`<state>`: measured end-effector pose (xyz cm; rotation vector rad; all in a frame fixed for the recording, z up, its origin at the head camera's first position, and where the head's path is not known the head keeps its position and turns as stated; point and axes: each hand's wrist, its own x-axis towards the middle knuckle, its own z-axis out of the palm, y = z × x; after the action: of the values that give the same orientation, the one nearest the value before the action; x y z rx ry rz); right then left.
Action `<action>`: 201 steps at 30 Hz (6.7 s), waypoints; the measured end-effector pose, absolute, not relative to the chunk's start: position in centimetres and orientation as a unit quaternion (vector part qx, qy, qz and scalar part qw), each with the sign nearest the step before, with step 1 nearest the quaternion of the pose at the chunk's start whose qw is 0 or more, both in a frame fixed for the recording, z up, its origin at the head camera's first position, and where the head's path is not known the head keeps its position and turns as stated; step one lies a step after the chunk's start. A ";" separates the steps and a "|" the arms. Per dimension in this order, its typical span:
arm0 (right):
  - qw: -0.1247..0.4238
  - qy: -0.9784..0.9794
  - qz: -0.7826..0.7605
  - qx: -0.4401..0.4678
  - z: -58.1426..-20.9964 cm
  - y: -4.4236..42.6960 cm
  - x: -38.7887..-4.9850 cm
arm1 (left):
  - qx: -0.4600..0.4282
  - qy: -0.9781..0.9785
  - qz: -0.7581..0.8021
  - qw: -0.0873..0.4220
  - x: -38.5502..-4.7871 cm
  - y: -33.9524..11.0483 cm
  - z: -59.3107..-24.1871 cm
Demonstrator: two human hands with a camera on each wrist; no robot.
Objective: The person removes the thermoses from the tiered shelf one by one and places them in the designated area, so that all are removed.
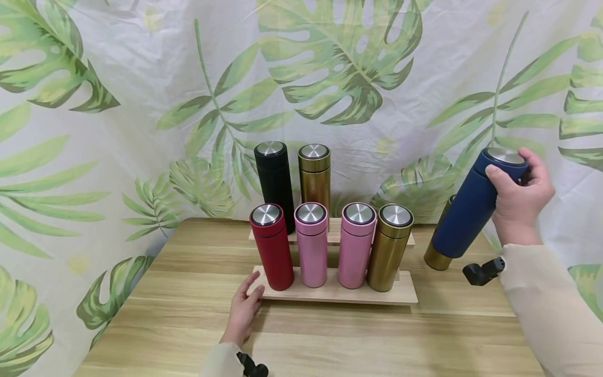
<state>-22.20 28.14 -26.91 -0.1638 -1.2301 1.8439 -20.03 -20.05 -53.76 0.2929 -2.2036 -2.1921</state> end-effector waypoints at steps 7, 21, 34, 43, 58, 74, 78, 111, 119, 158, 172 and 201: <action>0.461 -0.505 0.723 -0.097 -27.5 29.4 -21.7 | 0.095 -0.704 -0.704 0.014 -19.8 -20.2 -53.6; 0.462 -0.530 0.695 -0.150 -29.6 31.2 -21.2 | 0.102 -0.706 -0.701 0.015 -19.6 -20.5 -53.6; 0.422 -0.561 0.673 -0.231 -32.3 32.8 -20.7 | 0.096 -0.713 -0.695 0.012 -19.6 -20.4 -53.4; 0.409 -0.663 0.559 -0.284 -34.2 33.5 -21.0 | 0.069 -0.708 -0.701 0.041 -19.4 -20.0 -53.7; 0.419 -0.693 0.511 -0.288 -37.0 33.5 -21.2 | 0.090 -0.703 -0.706 0.022 -19.7 -20.1 -53.7; 0.390 -0.719 0.497 -0.291 -38.2 33.6 -22.0 | 0.093 -0.703 -0.704 0.025 -19.4 -19.8 -53.7; 0.391 -0.733 0.476 -0.289 -38.7 33.8 -22.2 | 0.093 -0.705 -0.703 0.025 -19.4 -19.7 -53.8; 0.369 -0.705 0.565 -0.219 -31.7 33.1 -22.4 | 0.103 -0.703 -0.703 0.025 -19.7 -19.9 -53.5; 0.391 -0.671 0.613 -0.143 -28.6 30.5 -22.1 | 0.103 -0.697 -0.709 0.022 -19.7 -19.9 -53.5; 0.224 -0.784 0.567 0.117 -21.7 17.8 -22.8 | 0.099 -0.699 -0.709 0.013 -19.5 -19.7 -53.6; 0.141 -0.790 0.575 0.160 -22.8 13.2 -24.0 | 0.104 -0.701 -0.705 0.019 -19.5 -20.0 -53.7; 0.090 -0.800 0.578 0.135 -24.5 7.0 -27.3 | 0.105 -0.705 -0.701 0.023 -19.7 -20.1 -53.9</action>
<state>-27.34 7.00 -24.51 0.4013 -2.3779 1.7201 -19.67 -20.08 -53.94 0.3260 -2.1830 -2.1706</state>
